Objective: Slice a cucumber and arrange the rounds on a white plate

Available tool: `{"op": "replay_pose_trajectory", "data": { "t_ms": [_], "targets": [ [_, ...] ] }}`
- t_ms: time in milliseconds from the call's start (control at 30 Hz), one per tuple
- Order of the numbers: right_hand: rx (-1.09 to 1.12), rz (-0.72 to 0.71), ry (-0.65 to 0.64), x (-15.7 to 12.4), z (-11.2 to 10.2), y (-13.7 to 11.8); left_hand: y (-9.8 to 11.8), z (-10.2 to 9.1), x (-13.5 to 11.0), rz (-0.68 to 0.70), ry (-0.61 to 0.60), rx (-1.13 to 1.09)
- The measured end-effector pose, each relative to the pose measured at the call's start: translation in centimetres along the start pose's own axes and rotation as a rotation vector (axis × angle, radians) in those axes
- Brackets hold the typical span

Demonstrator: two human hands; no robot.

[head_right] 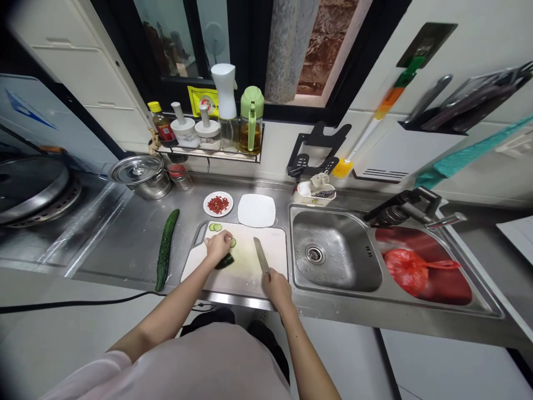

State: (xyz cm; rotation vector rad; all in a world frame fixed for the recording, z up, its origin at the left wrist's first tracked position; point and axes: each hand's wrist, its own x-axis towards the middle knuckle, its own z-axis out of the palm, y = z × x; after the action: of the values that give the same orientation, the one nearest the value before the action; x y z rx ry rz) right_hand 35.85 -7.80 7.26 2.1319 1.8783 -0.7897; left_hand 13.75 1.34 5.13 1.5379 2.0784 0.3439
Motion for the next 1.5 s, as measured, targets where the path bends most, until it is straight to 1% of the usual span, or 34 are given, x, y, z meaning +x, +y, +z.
{"op": "replay_pose_trajectory", "data": {
  "t_ms": [200,333,500,733,867,967,1100,1200,1333,1433,1500],
  "targets": [
    [-0.015,-0.002,-0.007,0.3,-0.1,-0.2,-1.7,-1.7,2.6,-0.134,0.137,-0.076],
    [-0.029,-0.003,-0.022,0.5,-0.4,-0.4,-2.6,-2.1,3.7,-0.204,0.196,-0.126],
    [-0.027,-0.001,-0.030,0.6,-0.5,-0.4,-2.9,-1.8,4.6,-0.209,0.201,-0.145],
    [-0.009,0.010,-0.020,1.2,-0.1,-0.1,-3.0,-1.4,5.6,-0.177,0.207,-0.054],
    [-0.011,0.011,-0.019,1.3,-0.2,-0.1,-3.1,-1.1,5.8,-0.113,0.223,-0.002],
    [-0.007,0.018,-0.029,1.4,-0.2,-0.1,-3.4,-0.7,5.6,-0.075,0.257,0.020],
    [-0.002,0.020,-0.037,1.5,-0.3,-0.2,-3.5,-0.2,5.5,-0.130,0.325,0.005],
    [0.000,0.015,-0.038,1.6,-0.3,-0.1,-3.4,-0.1,5.5,-0.168,0.326,-0.025],
    [0.004,0.011,-0.039,1.8,-0.1,-0.1,-3.2,-0.4,5.3,-0.179,0.333,-0.068],
    [-0.003,0.001,-0.031,2.0,-0.1,-0.2,-3.2,-0.6,4.5,-0.189,0.388,-0.127],
    [-0.011,-0.005,-0.033,2.0,-0.2,-0.4,-3.4,-0.5,3.4,-0.143,0.424,-0.192]
  ]
}}
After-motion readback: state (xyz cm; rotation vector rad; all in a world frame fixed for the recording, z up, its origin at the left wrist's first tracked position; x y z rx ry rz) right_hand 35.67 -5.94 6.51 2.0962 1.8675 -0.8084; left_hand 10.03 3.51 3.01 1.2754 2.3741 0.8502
